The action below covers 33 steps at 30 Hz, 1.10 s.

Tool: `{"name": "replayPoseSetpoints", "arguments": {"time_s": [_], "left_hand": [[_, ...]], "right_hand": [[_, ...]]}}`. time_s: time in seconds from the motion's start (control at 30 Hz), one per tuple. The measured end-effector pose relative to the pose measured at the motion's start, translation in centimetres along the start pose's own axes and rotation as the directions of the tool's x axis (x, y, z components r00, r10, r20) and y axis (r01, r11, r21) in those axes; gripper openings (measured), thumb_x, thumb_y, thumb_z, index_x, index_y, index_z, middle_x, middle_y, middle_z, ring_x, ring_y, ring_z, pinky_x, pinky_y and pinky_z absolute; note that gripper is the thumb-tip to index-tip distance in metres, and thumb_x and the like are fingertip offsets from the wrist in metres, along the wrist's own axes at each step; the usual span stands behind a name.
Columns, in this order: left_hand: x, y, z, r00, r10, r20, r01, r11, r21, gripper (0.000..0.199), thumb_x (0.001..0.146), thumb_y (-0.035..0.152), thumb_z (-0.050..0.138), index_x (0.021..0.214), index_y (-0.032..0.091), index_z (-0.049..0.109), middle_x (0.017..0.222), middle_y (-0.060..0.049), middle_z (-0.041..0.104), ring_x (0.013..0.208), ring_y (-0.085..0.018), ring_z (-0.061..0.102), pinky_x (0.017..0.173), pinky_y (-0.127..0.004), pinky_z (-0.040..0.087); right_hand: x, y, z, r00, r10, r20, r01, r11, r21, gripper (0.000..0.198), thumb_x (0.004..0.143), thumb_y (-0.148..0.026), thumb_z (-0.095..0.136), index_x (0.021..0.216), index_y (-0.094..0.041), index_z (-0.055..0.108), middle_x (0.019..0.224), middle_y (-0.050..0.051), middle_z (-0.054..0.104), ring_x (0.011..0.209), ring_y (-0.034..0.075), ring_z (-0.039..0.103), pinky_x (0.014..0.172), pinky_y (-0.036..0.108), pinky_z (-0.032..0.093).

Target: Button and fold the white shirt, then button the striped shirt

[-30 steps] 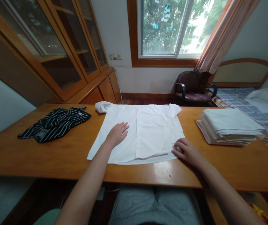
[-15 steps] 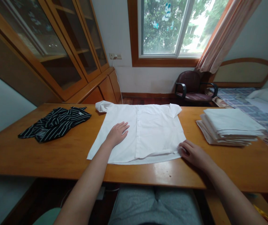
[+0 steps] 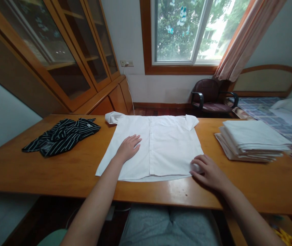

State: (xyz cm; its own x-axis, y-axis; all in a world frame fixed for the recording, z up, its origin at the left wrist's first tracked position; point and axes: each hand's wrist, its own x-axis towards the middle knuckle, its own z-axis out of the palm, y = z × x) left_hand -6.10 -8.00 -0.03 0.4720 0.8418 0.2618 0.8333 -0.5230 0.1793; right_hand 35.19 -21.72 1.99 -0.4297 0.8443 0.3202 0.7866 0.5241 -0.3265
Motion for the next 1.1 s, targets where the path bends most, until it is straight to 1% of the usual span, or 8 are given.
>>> {"name": "replayPoseSetpoints", "arguments": {"time_s": [0.07,0.2,0.57,0.7,0.83,0.93,1.03,1.1], "left_hand": [[0.0,0.0,0.0,1.0,0.002,0.001,-0.002,1.0,0.005,0.042,0.096,0.032,0.042,0.132,0.021,0.059,0.146,-0.005,0.053,0.139,-0.024,0.044,0.118,-0.046,0.032],[0.0,0.0,-0.1,1.0,0.003,0.003,-0.003,1.0,-0.004,0.042,0.096,0.033,0.043,0.133,0.022,0.06,0.145,-0.005,0.054,0.139,-0.024,0.044,0.118,-0.046,0.032],[0.0,-0.1,-0.1,0.999,0.019,0.047,-0.019,1.0,0.004,0.043,0.097,0.034,0.04,0.136,0.024,0.056,0.148,-0.004,0.05,0.142,-0.023,0.04,0.12,-0.046,0.029],[0.0,0.0,0.1,0.995,0.041,0.093,-0.044,0.999,0.027,0.045,0.1,0.037,0.037,0.142,0.028,0.05,0.154,-0.002,0.043,0.146,-0.022,0.032,0.121,-0.048,0.024],[0.0,-0.2,0.2,0.99,0.059,0.127,-0.064,0.997,0.037,0.047,0.101,0.041,0.035,0.146,0.03,0.045,0.158,-0.001,0.037,0.149,-0.021,0.027,0.122,-0.047,0.021],[-0.1,-0.3,0.2,0.989,0.063,0.133,-0.068,0.997,0.034,0.048,0.101,0.043,0.034,0.147,0.031,0.044,0.158,-0.001,0.036,0.149,-0.022,0.026,0.122,-0.047,0.02],[-0.1,-0.4,0.3,0.99,0.068,0.125,-0.072,0.997,0.027,0.048,0.101,0.044,0.035,0.147,0.032,0.044,0.158,0.0,0.036,0.149,-0.022,0.026,0.122,-0.047,0.02],[-0.1,-0.4,0.3,0.989,0.067,0.129,-0.071,0.997,0.028,0.048,0.101,0.044,0.034,0.147,0.032,0.044,0.158,0.0,0.036,0.149,-0.022,0.026,0.122,-0.047,0.02]], "right_hand": [[0.4,-0.1,0.0,0.999,-0.02,0.05,0.02,1.0,0.01,0.013,0.089,-0.035,0.061,0.088,-0.022,0.063,0.091,0.008,0.062,0.084,0.024,0.058,0.076,0.038,0.049],[0.2,0.1,0.1,0.997,-0.007,0.08,0.007,1.0,-0.004,0.029,0.095,-0.035,0.054,0.069,-0.021,0.058,0.072,0.006,0.058,0.071,0.02,0.055,0.065,0.033,0.044],[-0.4,0.3,0.1,0.991,0.013,0.133,-0.018,0.999,0.036,0.045,0.1,-0.036,0.043,0.061,-0.021,0.059,0.062,0.003,0.056,0.063,0.017,0.056,0.06,0.029,0.041],[1.4,-0.5,0.5,0.999,0.027,0.045,-0.03,0.998,0.053,0.039,0.101,-0.036,0.041,0.075,-0.022,0.066,0.074,0.006,0.062,0.067,0.018,0.06,0.064,0.031,0.048],[4.2,-1.3,2.1,0.997,-0.052,-0.055,0.055,0.996,0.066,0.028,0.1,-0.032,0.045,0.117,-0.025,0.066,0.114,0.011,0.066,0.101,0.024,0.064,0.088,0.04,0.055],[5.9,-1.6,3.6,0.995,-0.099,-0.029,0.099,0.995,-0.005,0.042,0.098,-0.035,0.05,0.139,-0.025,0.053,0.143,0.013,0.053,0.128,0.03,0.053,0.105,0.048,0.047],[6.5,-1.8,4.7,0.99,-0.133,0.052,0.137,0.988,-0.077,0.051,0.097,-0.04,0.051,0.146,-0.025,0.046,0.152,0.012,0.045,0.142,0.032,0.038,0.114,0.056,0.036],[6.3,-1.8,5.0,0.985,-0.134,0.105,0.145,0.983,-0.11,0.051,0.098,-0.042,0.05,0.147,-0.027,0.045,0.154,0.01,0.042,0.144,0.032,0.034,0.116,0.058,0.03]]}}
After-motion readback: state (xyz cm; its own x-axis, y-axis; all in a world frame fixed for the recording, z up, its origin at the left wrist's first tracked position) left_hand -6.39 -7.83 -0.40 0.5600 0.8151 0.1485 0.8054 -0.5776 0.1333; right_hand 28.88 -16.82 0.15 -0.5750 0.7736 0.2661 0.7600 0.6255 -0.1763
